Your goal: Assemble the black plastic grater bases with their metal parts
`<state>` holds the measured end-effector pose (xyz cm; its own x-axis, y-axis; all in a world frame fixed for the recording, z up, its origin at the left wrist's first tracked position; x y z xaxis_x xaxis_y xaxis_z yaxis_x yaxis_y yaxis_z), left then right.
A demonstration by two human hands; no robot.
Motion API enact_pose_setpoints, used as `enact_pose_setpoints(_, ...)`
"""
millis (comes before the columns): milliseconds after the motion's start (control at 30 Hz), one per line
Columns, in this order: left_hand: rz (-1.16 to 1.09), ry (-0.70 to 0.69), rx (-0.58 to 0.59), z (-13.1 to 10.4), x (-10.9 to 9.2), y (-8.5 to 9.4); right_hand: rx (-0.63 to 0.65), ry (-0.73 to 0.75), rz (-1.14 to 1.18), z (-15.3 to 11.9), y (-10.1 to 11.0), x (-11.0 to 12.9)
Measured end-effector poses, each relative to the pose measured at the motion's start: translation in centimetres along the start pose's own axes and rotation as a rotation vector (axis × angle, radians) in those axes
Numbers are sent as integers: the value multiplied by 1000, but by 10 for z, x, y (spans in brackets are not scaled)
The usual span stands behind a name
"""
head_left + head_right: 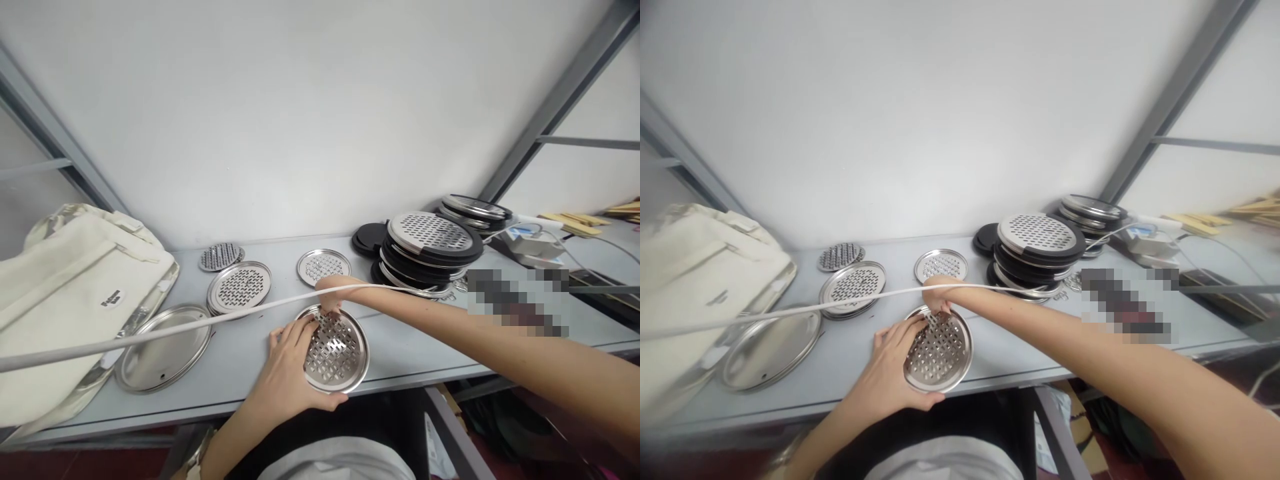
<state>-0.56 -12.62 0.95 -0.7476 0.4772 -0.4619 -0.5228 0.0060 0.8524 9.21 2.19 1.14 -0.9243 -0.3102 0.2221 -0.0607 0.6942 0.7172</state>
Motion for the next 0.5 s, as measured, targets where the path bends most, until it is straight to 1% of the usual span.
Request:
enact_pose_setpoints(133, -19, 25, 20, 1, -2, 1, 18, 23, 16, 3, 0, -3)
enact_pose_setpoints(267, -45, 24, 42, 2, -3, 2, 66, 14, -57, -1, -3, -5)
enact_pose_setpoints(400, -48, 19, 56, 2, -3, 2, 99, -5, -110, -1, -3, 1)
enact_pose_setpoints(467, -47, 17, 63, 3, -3, 1, 81, 12, -115, 0, -1, 4)
enact_pose_setpoints(500, -46, 17, 64, 3, -3, 1, 51, 40, -112, 0, 1, 6)
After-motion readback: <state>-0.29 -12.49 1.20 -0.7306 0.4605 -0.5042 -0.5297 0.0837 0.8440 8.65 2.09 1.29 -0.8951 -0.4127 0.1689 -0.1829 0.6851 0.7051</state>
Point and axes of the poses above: each hand's wrist, its own z-axis towards the middle knuckle, its own y-axis out of the back of the hand, x = y × z, the point moved 4 cm from there along z, towards the middle knuckle, and after that the axes turned 1 degree about -x, right-handed, at the moved point
